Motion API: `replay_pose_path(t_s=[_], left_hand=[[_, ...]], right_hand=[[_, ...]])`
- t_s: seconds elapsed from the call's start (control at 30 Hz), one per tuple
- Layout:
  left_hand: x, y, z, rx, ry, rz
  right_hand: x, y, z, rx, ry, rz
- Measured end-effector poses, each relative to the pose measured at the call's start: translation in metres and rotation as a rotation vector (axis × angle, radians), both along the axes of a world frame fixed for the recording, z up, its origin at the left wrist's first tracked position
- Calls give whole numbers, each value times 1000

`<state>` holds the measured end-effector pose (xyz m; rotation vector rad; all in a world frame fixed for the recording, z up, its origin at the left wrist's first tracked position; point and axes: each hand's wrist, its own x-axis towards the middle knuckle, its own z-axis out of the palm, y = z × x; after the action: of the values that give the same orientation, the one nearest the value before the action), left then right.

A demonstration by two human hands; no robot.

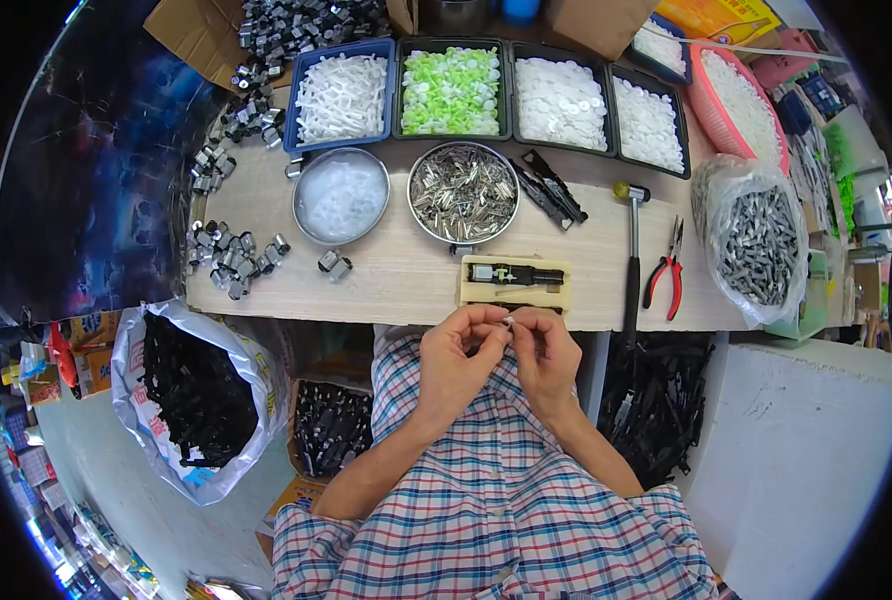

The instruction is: Assembling small metal brackets by attaching bolts, green spacers, and white plastic parts at an industrial workbench.

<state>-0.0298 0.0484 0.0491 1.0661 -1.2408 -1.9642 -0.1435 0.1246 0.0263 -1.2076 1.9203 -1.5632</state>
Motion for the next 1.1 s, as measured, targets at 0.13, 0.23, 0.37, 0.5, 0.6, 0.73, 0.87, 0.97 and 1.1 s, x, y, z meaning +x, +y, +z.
replay_pose_path(t_s=[0.13,0.23,0.37,0.5,0.6,0.73,0.87,0.97,1.1], left_hand=[[1,2,0,8,12,-18],[1,3,-1,3,6,-28],[2,6,-3,22,30,-24],[7,8,-4,44,48,-38],[14,8,-5,31,-53,-34],[22,2,-13,-1014,-360,-104],[23,0,-23,-1382,-414,-248],[20,3,-32,-1445,-427,-299],[22,3,-38,-1455,-441,-319]], right_hand=[[3,3,-1,-22,-178,-15],[1,4,0,-1,-168,-21],[-8,0,0,-126,304,67],[-15,1,3,-200,413,152],[-25,3,8,-119,447,196],[-37,-1,7,-19,589,190],[-39,-8,5,32,729,195],[-39,-12,1,32,746,212],[-40,-12,-2,18,744,226]])
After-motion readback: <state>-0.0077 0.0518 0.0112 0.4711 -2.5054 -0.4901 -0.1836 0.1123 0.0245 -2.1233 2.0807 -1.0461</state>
